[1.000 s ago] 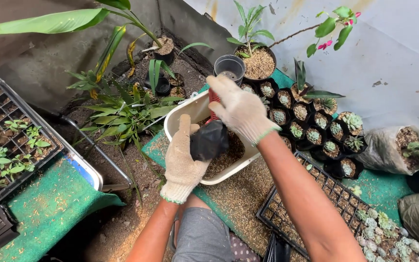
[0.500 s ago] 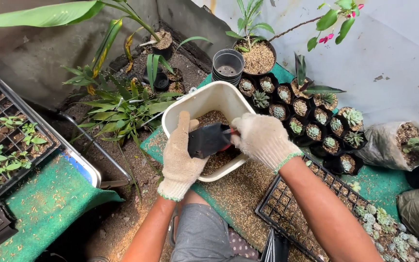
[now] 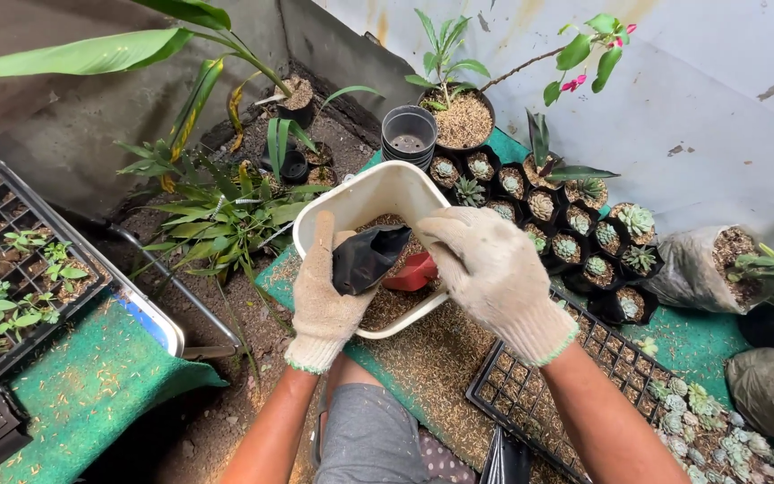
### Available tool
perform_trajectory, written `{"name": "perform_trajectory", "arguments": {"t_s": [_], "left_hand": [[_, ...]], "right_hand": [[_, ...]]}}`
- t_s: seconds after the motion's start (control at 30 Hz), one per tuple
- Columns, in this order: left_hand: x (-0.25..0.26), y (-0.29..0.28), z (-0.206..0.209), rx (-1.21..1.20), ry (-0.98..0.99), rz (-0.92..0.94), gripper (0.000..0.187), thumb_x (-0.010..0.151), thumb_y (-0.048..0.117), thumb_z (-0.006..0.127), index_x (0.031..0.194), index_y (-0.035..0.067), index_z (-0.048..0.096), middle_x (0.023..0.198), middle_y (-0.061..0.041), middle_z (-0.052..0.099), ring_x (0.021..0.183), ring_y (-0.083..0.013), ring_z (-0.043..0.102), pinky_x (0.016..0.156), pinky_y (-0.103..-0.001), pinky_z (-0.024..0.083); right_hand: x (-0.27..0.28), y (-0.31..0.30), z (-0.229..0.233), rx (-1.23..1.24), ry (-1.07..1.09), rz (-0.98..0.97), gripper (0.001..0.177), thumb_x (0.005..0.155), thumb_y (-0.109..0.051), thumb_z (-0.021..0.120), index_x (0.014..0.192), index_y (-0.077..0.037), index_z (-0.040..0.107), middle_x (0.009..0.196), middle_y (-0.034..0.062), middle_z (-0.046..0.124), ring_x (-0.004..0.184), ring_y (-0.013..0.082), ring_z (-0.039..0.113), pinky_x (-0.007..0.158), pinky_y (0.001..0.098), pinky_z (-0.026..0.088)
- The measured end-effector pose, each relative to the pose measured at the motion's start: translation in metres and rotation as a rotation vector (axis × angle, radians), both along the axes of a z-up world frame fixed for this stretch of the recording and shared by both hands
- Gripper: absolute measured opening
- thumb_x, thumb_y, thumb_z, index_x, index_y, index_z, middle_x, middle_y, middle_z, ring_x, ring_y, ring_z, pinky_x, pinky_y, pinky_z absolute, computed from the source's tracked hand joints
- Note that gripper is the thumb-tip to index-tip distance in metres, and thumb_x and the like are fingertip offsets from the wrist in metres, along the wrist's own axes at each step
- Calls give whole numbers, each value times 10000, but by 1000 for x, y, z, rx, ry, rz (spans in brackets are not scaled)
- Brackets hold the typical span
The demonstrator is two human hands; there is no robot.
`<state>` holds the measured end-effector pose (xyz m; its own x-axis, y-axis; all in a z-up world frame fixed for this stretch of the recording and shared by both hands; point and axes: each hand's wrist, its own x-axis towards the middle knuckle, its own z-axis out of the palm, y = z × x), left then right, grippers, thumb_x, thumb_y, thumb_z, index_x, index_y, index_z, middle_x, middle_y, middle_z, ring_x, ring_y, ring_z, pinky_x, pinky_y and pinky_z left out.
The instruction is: The person fills small black plastic nursery pots with soil using a red scoop and a white bucket. They then place small succulent plants into the soil-filled pots and arrange them into a black seedling tray.
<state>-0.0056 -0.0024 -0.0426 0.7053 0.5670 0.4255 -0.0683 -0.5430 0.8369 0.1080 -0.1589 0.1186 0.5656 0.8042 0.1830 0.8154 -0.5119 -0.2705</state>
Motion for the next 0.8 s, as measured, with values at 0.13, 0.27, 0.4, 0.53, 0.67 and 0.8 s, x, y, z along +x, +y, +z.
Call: {"name": "perform_trajectory", "arguments": {"t_s": [0.13,0.27,0.4,0.53,0.67,0.8], "left_hand": [[0,-1,-1,2,23,8,1092,626,124,925,1548,58,345,1234,-93,716,1065,-245,715,927,-322,576],[1,1,-11,97,35,20,1113,615,117,916,1567,85,339,1258,-129,694,1053,-278,699,906,-356,577],[4,0,6,124,0,-7,1161,632,148,919,1599,135,277,1243,-111,690,1042,-263,686,896,-364,575],[6,1,61,-132,542,-44,891,716,164,804,1508,161,394,1116,-102,672,1147,-346,652,1030,-494,533],[12,0,85,-64,563,-98,793,724,258,838,1393,142,428,1001,-65,713,1043,-317,700,932,-488,585],[18,-5,78,-22,692,-96,825,730,154,780,1449,124,377,973,-99,710,1044,-342,704,929,-537,579]], "right_hand": [[-4,1,13,156,384,210,283,978,-77,511,1154,-35,729,1193,214,728,1179,367,679,1003,494,540],[8,8,-7,132,657,229,310,969,-86,564,1244,-31,699,1201,220,730,1115,359,724,947,473,591],[15,11,-28,57,814,95,359,982,-132,541,1305,-93,692,1121,144,740,796,161,690,751,295,639],[10,17,-18,158,537,152,338,884,-100,651,1218,-63,693,1173,114,755,993,272,745,893,378,590],[0,24,-5,-44,589,26,497,955,-251,670,1445,-216,589,1157,100,754,878,252,792,730,315,680],[-3,19,-20,-156,176,128,474,971,-301,656,1435,-264,568,990,75,767,742,218,765,681,350,658]]}}
